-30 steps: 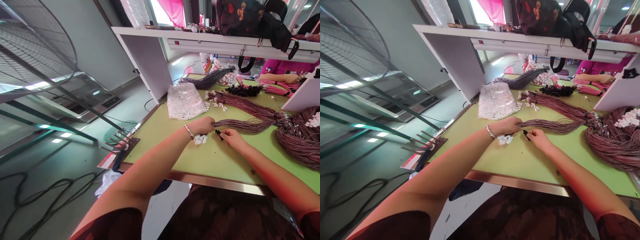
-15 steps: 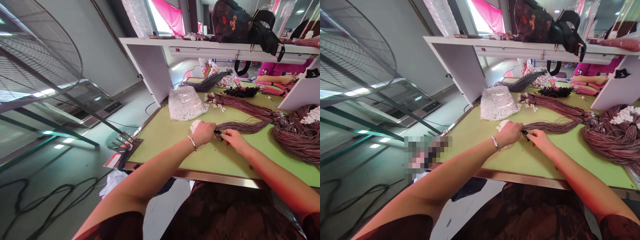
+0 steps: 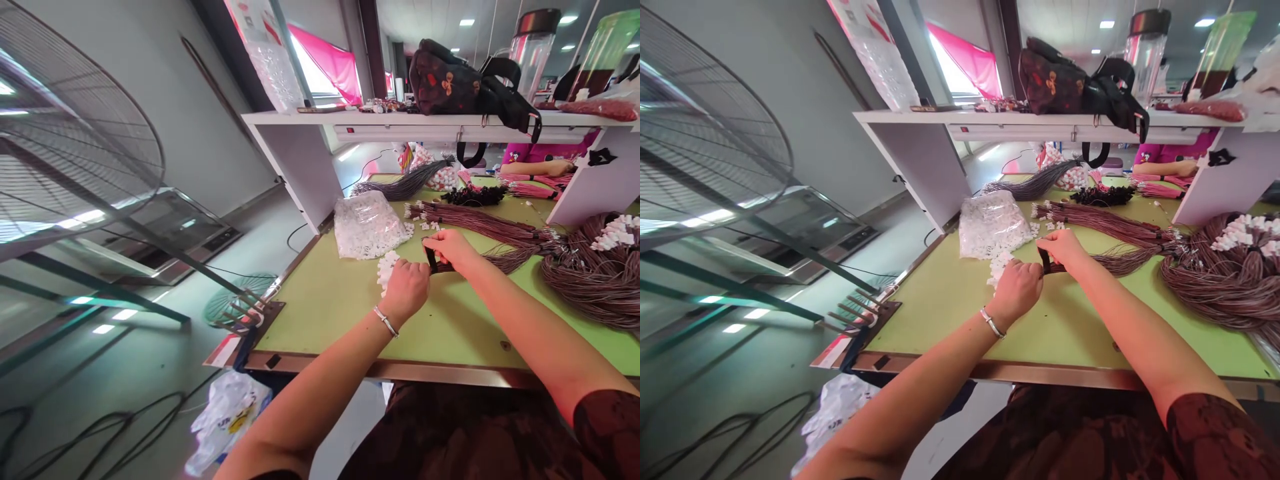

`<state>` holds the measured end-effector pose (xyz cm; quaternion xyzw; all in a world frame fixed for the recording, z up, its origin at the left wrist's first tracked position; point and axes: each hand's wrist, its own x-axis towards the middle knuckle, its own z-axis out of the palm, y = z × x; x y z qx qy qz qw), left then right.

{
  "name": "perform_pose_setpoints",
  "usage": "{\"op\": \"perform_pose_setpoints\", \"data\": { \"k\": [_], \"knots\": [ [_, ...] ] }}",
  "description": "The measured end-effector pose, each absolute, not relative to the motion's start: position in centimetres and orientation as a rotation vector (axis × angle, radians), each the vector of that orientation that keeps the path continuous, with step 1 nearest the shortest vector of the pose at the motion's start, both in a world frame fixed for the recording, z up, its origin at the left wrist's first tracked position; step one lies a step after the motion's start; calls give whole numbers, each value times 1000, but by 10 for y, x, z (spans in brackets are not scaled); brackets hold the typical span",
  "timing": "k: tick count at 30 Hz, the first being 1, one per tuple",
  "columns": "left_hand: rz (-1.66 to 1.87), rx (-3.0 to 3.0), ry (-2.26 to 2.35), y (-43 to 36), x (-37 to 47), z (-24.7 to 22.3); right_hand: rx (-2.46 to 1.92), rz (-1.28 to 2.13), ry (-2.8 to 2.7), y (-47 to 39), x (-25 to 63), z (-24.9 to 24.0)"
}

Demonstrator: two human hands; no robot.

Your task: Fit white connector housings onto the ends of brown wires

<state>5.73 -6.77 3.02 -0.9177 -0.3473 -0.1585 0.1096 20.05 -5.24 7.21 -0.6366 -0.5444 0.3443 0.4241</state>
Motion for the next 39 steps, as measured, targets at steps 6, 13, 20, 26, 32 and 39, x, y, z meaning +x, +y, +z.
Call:
{"op": "perform_pose_setpoints", "data": {
  "k": [6, 13, 20, 26, 32, 39],
  "knots": [
    [-587, -2777, -1076, -70, 55, 38, -1837, 212, -1640, -59, 209, 69],
    [-854, -3187, -1600, -53, 53, 52, -1793, 381, -1590, -130, 215, 31],
    [-956, -3441, -1746, -51, 53, 55, -1496, 774, -1477, -113, 203, -10],
    [-950, -3278, -1692, -52, 47, 49, -1541, 804, -1727, -146, 197, 4],
    [-952, -3084, -1140, -56, 43, 40, -1316, 928, -1728, -140, 191, 68],
    [-1126, -2768, -1040, -66, 43, 29, -1220, 1318, -1175, -85, 199, 103]
  ]
}}
